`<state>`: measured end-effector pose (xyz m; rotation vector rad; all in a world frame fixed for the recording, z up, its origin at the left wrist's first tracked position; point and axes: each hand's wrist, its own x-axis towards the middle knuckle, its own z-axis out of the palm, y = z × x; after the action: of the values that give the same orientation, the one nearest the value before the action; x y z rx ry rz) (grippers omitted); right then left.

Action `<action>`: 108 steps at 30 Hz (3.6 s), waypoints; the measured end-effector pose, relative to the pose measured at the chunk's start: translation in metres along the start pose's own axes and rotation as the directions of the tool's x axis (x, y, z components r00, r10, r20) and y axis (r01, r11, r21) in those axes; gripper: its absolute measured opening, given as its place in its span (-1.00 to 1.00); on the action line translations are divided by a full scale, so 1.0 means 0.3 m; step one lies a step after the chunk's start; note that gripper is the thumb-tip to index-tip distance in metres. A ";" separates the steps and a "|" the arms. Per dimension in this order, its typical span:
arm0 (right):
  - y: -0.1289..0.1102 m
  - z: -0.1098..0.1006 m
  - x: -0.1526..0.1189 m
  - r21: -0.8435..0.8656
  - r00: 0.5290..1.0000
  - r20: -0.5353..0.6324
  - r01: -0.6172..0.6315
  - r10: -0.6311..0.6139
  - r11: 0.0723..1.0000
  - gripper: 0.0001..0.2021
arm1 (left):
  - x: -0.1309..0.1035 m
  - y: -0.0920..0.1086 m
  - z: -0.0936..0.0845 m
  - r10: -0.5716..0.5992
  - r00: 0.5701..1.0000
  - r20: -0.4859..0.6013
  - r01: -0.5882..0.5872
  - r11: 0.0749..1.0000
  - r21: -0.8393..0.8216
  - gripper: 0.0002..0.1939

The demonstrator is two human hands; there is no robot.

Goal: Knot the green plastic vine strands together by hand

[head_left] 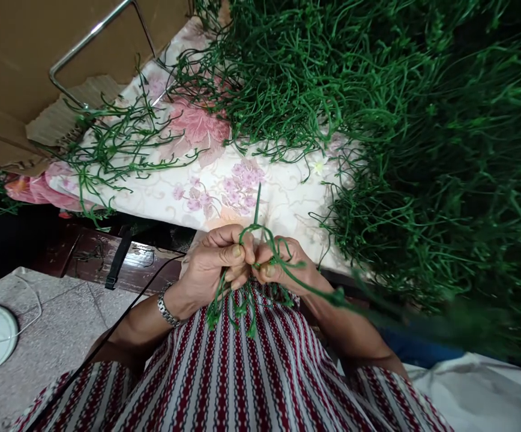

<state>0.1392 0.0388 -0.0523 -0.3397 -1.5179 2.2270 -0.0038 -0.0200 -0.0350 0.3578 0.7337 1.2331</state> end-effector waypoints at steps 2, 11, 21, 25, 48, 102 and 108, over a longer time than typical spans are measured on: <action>0.008 0.008 -0.005 0.023 0.997 0.071 0.014 -0.015 1.000 -0.62 | 0.009 0.031 -0.006 0.130 0.991 -0.019 -0.129 0.991 0.024 -0.69; -0.147 -0.024 -0.102 -0.551 0.936 -0.231 0.097 -0.263 0.829 -0.78 | 0.037 0.095 -0.001 0.151 0.979 -0.136 -0.145 0.988 0.048 -0.82; -0.300 -0.330 -0.345 -0.496 0.626 -0.355 -0.755 -0.694 -0.428 -0.40 | 0.066 0.057 0.005 0.104 0.984 -0.144 -0.107 0.994 -0.016 -0.94; -0.306 -0.286 -0.328 -0.516 0.664 -0.496 -0.744 -0.560 -0.425 -0.28 | 0.064 0.056 0.012 0.117 0.983 -0.141 -0.125 0.991 -0.045 -0.92; -0.443 -0.075 -0.380 -0.776 0.704 -0.212 -0.542 -0.677 -0.321 -0.62 | 0.049 0.031 0.028 0.156 0.957 -0.244 -0.136 0.986 0.095 -0.93; -0.069 0.062 0.002 -0.449 0.853 -0.497 -0.095 -0.160 0.889 -0.77 | 0.013 -0.043 0.012 0.721 0.685 0.102 -0.493 0.356 0.794 -0.67; -0.060 0.055 0.007 -0.296 0.900 -0.434 -0.093 -0.047 0.951 -0.77 | 0.000 -0.041 0.009 0.583 0.802 0.130 -0.521 0.575 0.631 -0.70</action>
<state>0.1340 0.0318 -0.0292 -0.8947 -1.6018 1.7567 0.0068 -0.0234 -0.0407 1.1937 1.1847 1.5664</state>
